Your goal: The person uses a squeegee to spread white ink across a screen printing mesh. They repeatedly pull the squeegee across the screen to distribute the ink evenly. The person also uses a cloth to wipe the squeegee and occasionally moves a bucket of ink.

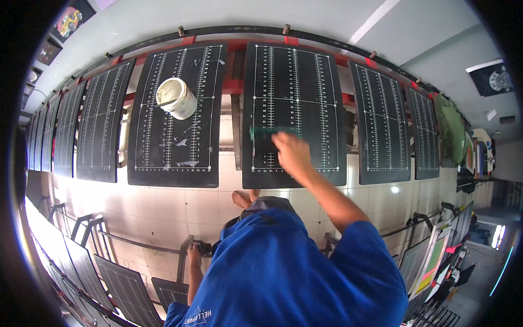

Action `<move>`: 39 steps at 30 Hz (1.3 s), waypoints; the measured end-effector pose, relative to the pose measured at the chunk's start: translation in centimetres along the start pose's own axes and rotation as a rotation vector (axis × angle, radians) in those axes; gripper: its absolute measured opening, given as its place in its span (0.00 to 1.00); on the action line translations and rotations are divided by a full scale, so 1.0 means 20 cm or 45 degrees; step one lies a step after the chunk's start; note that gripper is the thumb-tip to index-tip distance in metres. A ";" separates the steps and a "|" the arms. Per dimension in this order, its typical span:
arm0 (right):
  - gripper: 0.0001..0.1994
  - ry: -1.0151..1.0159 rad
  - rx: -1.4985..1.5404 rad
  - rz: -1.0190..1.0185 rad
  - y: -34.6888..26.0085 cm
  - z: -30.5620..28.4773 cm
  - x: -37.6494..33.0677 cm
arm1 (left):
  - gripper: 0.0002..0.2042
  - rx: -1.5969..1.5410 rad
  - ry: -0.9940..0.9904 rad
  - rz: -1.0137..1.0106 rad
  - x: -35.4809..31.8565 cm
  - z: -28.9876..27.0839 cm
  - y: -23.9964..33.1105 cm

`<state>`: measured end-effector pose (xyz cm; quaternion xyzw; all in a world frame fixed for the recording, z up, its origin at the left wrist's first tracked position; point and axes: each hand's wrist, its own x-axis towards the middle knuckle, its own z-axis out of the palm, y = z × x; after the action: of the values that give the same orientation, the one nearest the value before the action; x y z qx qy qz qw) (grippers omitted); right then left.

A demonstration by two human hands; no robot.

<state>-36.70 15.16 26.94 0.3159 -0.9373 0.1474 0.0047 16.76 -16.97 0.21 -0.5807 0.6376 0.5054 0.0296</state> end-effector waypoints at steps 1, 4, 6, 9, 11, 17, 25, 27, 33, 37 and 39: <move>0.23 -0.033 0.006 -0.010 -0.06 0.00 -0.16 | 0.23 0.015 -0.074 -0.082 -0.03 0.01 -0.02; 0.22 -0.266 0.138 0.032 -0.10 -0.15 -0.38 | 0.22 0.084 -0.195 -0.360 -0.13 0.07 0.08; 0.22 -0.455 0.160 0.111 -0.02 -0.24 -0.39 | 0.22 0.055 -0.232 -0.356 -0.18 0.10 0.20; 0.18 -0.343 0.032 0.238 0.18 -0.31 -0.03 | 0.21 0.098 -0.172 -0.268 -0.14 0.02 0.19; 0.15 -0.068 -0.038 0.176 0.32 -0.25 0.29 | 0.20 0.069 -0.148 -0.173 -0.02 -0.06 0.14; 0.12 0.366 -0.092 0.050 0.46 0.03 0.83 | 0.16 -0.296 -0.162 -0.144 0.03 -0.11 0.65; 0.17 -0.109 0.185 -0.084 0.05 -0.11 -0.07 | 0.18 0.106 0.013 -0.155 -0.28 -0.18 0.12; 0.18 -0.205 0.247 0.056 0.15 -0.20 -0.02 | 0.21 0.334 -0.032 -0.358 -0.38 -0.15 -0.03; 0.15 0.253 -0.235 0.192 0.78 -0.26 0.77 | 0.21 0.097 -0.144 -0.175 -0.24 -0.13 0.35; 0.13 0.349 -0.170 0.171 0.97 -0.09 1.15 | 0.19 0.020 -0.065 -0.161 0.07 -0.39 0.51; 0.11 0.376 -0.210 0.123 0.89 0.00 1.18 | 0.21 -0.140 -0.085 -0.171 0.05 -0.32 0.77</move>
<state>-66.10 14.79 24.46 0.2440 -0.9494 0.1148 0.1610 8.09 -24.90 12.02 -0.6057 0.5672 0.5556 0.0526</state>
